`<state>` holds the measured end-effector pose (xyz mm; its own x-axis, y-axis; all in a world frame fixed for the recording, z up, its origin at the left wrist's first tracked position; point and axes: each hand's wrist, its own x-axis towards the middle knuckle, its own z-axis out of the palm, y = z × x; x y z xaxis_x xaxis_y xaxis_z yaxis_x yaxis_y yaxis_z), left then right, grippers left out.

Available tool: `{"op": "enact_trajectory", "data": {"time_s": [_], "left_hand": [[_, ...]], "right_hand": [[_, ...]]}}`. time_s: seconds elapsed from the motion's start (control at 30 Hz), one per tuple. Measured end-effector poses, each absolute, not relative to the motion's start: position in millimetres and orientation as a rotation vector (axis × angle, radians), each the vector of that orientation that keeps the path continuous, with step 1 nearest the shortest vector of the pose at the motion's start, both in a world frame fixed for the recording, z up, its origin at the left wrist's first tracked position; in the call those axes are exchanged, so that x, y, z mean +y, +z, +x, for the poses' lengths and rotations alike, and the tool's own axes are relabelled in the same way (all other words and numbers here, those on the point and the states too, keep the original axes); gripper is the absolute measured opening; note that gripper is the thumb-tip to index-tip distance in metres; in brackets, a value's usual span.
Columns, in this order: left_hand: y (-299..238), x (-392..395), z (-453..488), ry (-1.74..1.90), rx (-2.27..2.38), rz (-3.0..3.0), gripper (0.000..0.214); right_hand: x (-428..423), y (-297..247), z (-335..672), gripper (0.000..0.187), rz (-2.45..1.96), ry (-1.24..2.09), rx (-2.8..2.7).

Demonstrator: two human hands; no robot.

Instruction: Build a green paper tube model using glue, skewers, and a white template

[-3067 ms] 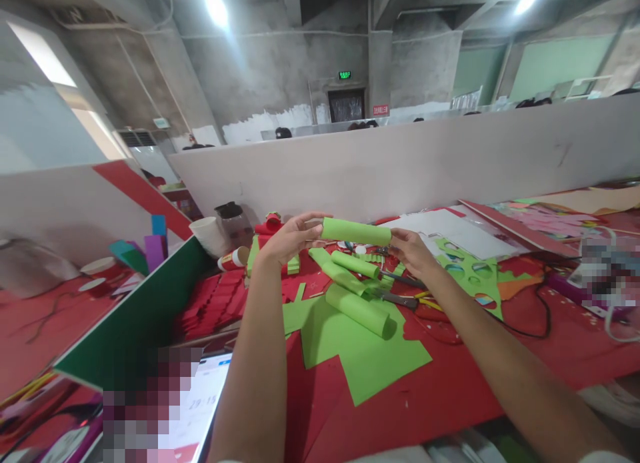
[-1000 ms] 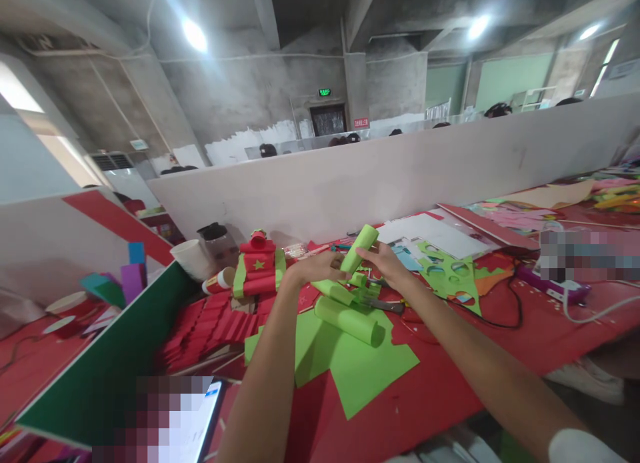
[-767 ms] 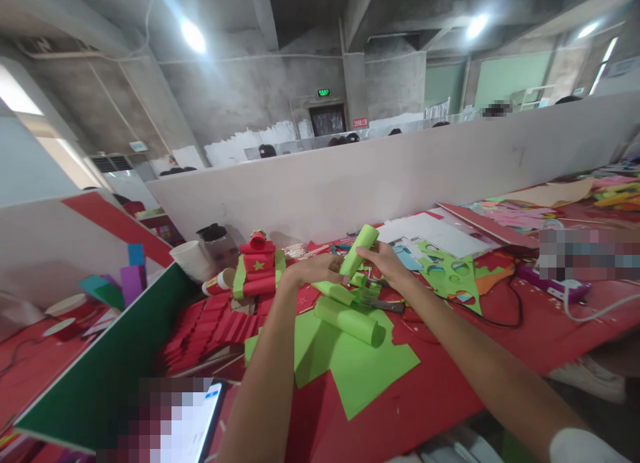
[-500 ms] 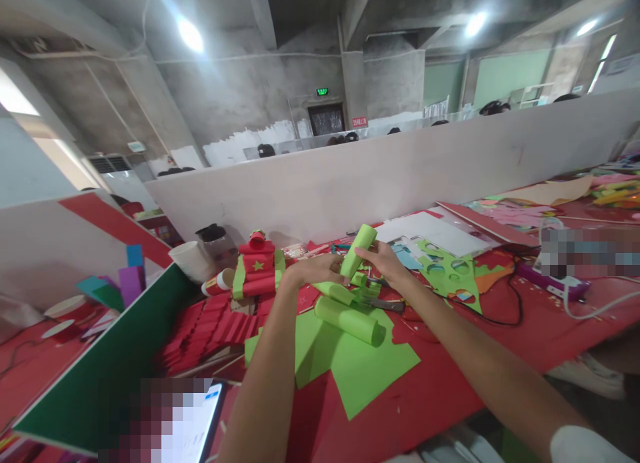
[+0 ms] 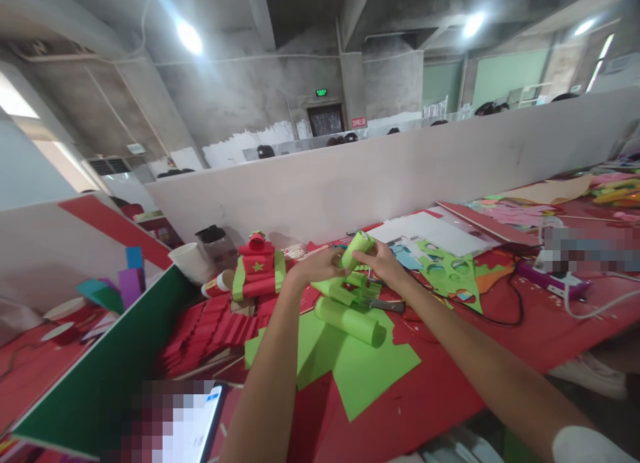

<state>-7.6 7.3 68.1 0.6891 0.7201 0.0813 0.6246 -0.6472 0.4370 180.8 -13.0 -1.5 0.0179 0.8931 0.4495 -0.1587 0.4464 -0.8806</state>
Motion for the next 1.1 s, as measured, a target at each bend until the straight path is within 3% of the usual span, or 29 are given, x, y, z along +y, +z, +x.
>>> {"op": "enact_trajectory", "data": {"time_s": [0.43,0.67,0.77,0.9,1.1], "left_hand": [[62.1,11.3,-5.5,0.645,0.808,2.599,0.055],[61.4,11.0,-4.3,0.692,0.860,2.695,0.036],[59.3,14.5,-5.2,0.752,0.806,2.711,0.037],[56.8,17.2,-5.9,0.785,0.767,2.720,0.046],[57.1,17.6,-8.8,0.735,0.843,2.720,0.041]], "right_hand": [[-34.9,15.3,181.5,0.046,-0.732,0.554,-1.512],[-41.6,18.2,181.0,0.049,-0.725,0.299,-1.657],[-40.6,17.3,180.8,0.050,-0.681,0.195,-1.719],[-39.4,15.5,180.2,0.047,-0.684,0.144,-1.745],[-46.3,19.7,179.1,0.043,-0.720,0.233,-1.680]]}}
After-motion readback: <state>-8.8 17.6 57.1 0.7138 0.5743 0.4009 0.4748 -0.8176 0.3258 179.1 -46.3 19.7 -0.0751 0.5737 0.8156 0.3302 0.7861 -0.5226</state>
